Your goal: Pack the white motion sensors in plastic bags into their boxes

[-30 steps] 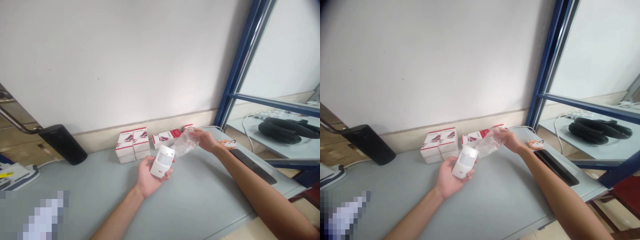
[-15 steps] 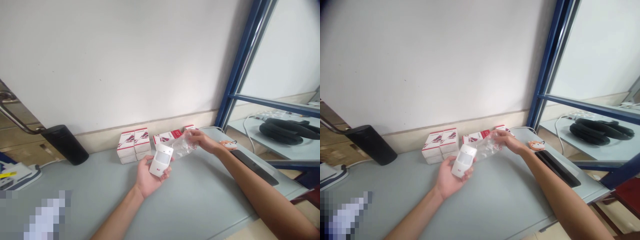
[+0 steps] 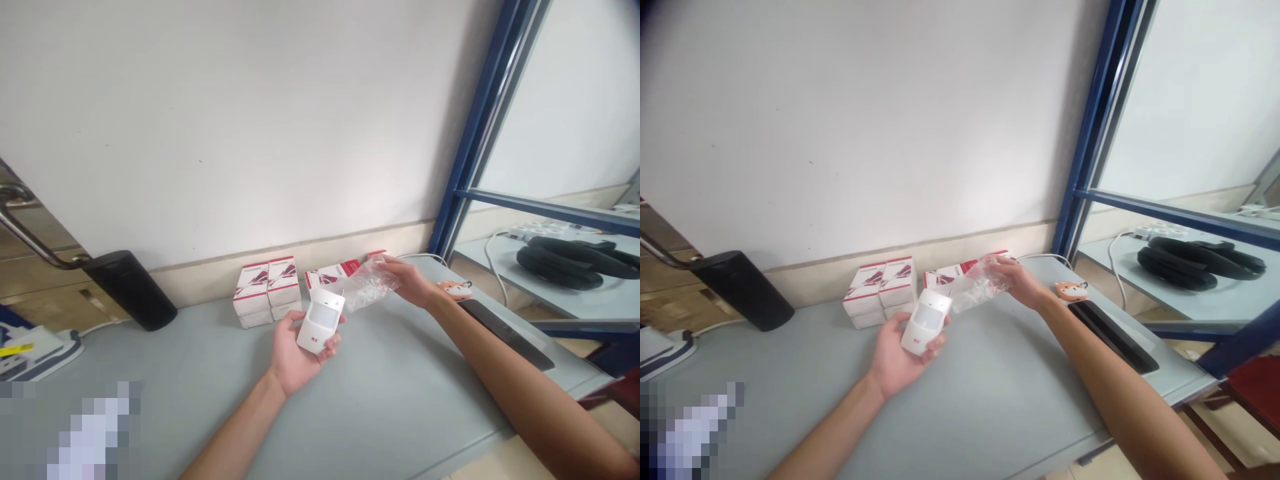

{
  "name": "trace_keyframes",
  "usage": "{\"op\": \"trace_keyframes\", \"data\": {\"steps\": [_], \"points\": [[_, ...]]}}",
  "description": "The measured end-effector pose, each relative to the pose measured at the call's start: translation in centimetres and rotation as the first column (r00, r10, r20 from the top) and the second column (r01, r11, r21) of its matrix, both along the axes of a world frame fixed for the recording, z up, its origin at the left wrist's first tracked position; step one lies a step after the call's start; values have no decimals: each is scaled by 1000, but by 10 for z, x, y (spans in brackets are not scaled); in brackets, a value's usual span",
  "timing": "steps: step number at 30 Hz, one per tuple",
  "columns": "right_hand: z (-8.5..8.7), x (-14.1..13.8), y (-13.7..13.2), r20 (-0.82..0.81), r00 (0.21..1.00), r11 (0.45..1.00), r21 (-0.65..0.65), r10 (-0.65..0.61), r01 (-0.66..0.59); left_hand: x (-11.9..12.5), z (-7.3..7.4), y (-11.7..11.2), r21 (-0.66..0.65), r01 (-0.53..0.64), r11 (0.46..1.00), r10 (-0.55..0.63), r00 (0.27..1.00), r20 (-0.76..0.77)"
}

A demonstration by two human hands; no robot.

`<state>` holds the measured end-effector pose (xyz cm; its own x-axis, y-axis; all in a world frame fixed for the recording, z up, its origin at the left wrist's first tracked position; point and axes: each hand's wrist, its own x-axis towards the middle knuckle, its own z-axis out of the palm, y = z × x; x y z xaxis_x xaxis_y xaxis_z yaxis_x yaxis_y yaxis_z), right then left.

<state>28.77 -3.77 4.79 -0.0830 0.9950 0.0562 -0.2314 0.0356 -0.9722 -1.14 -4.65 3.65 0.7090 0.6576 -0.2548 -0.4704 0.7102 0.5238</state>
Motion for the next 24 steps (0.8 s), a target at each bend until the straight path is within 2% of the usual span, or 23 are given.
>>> {"op": "trace_keyframes", "data": {"steps": [6,10,13,19,24], "points": [[-5,-1,2,-152,988,1000,3,13,-12,-1,-4,1,32,31,999,-31,999,21],[-5,-2,2,-175,983,998,13,56,-54,-1,-5,1,25,49,998,-49,999,15],[-4,-3,0,-133,990,999,14,52,-51,-2,-6,2,38,58,998,-58,998,21],[-6,-7,1,58,995,996,-21,85,-84,-3,-8,3,72,100,992,-102,995,23],[-5,-5,0,33,999,999,-22,38,-37,-3,-3,1,106,160,981,-160,987,-5]]}}
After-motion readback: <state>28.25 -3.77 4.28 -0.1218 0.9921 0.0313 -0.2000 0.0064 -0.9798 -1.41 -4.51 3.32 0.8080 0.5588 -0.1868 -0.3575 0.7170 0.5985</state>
